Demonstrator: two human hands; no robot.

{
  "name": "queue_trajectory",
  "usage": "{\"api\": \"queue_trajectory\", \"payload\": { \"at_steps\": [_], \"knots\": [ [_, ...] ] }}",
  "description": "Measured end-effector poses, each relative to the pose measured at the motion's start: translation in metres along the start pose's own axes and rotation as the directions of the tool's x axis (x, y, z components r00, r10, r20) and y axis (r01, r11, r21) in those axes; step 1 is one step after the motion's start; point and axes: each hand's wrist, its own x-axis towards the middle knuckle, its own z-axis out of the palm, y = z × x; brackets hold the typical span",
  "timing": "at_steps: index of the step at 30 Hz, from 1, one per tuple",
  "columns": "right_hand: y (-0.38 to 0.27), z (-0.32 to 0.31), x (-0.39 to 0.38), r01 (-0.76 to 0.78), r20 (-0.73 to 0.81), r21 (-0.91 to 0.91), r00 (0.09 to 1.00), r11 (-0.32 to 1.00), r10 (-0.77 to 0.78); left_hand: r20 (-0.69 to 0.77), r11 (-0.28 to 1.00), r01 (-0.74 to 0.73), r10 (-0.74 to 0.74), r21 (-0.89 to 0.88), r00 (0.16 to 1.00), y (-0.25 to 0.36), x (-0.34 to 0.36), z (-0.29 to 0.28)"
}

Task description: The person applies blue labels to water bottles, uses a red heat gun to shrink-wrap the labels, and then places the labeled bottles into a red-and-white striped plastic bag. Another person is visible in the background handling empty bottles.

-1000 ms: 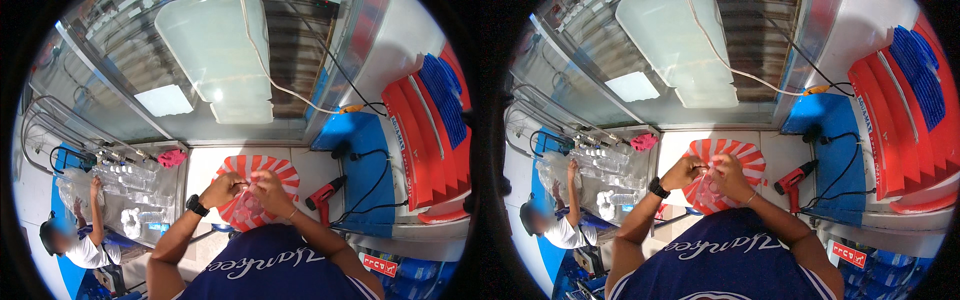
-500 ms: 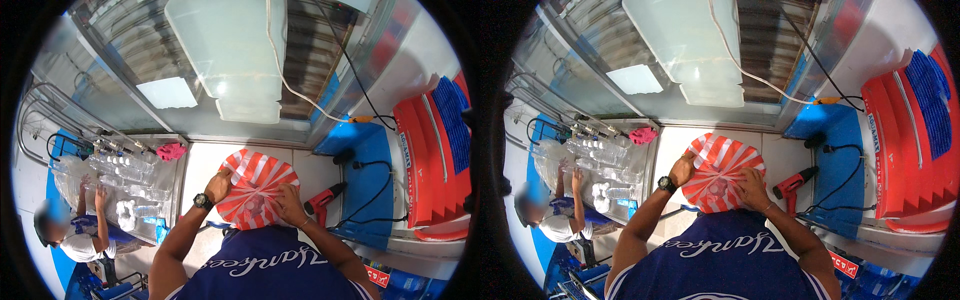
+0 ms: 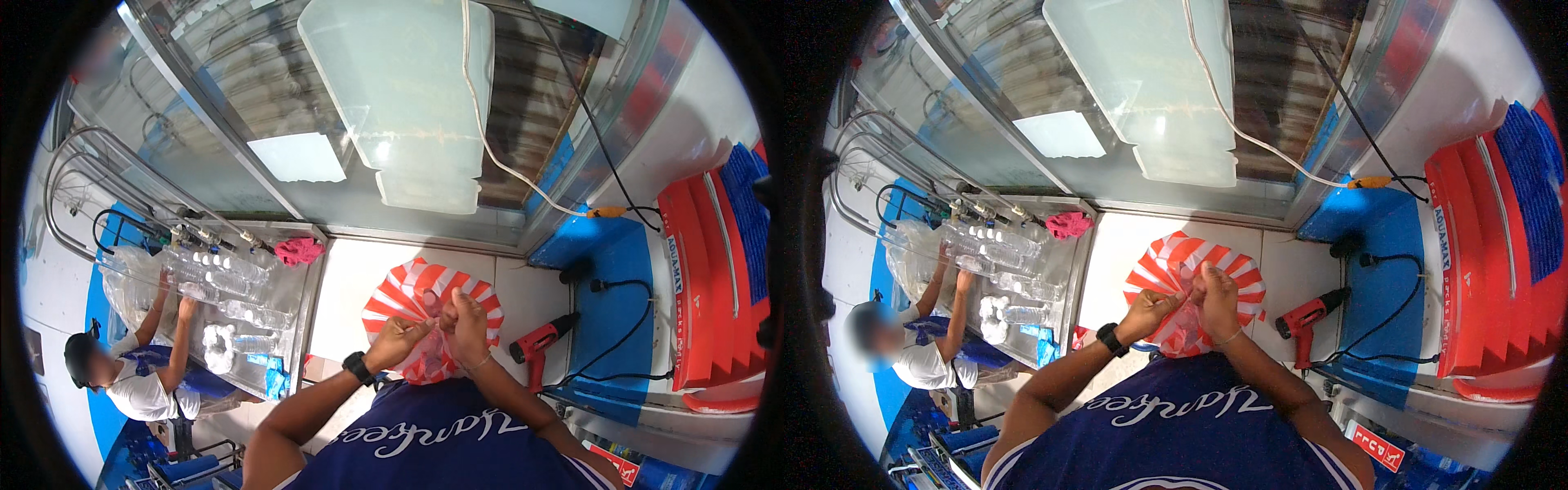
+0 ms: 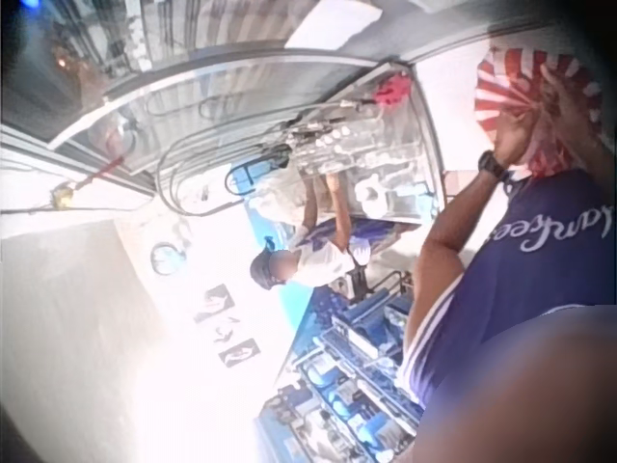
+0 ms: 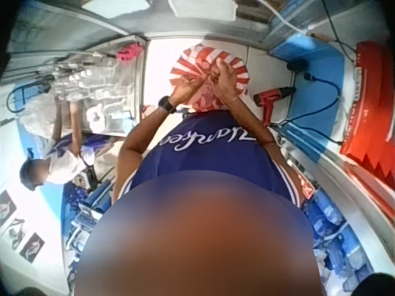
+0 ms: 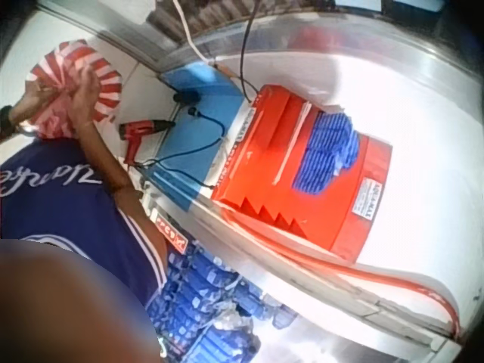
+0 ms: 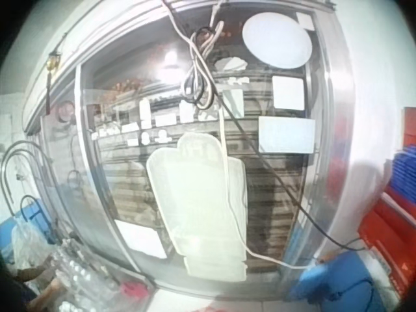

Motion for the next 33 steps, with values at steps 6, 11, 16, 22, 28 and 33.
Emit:
{"api": "queue_trajectory", "payload": {
  "at_steps": [6, 11, 16, 22, 28, 33],
  "knots": [
    [-0.035, 0.038, -0.024, 0.241, 0.152, -0.614, 0.97, 0.752, -0.188, -0.156, 0.855, -0.369, 0.334, -0.364, 0.929, 0.003, -0.012, 0.022],
    [-0.061, 0.059, -0.023, 0.228, 0.179, -0.629, 0.973, 0.744, -0.147, -0.196, 0.832, -0.39, 0.339, -0.395, 0.92, 0.029, -0.011, 0.012],
    [-0.06, 0.054, -0.03, 0.27, 0.192, -0.627, 0.963, 0.73, -0.191, -0.329, 0.837, -0.496, 0.412, -0.231, 0.85, 0.034, 0.003, 0.014],
    [-0.036, -0.009, -0.015, 0.139, 0.086, -0.538, 0.99, 0.832, -0.109, -0.396, 0.847, -0.442, 0.53, 0.295, 0.75, -0.02, 0.047, 0.017],
    [-0.009, -0.091, -0.005, -0.03, -0.013, -0.398, 1.0, 0.917, 0.027, -0.335, 0.739, -0.208, 0.513, 0.64, 0.79, -0.076, 0.051, -0.002],
    [-0.012, -0.089, -0.011, 0.051, 0.049, -0.476, 0.998, 0.878, -0.031, -0.323, 0.71, -0.31, 0.605, 0.632, 0.728, -0.079, 0.045, -0.006]
  ]
}}
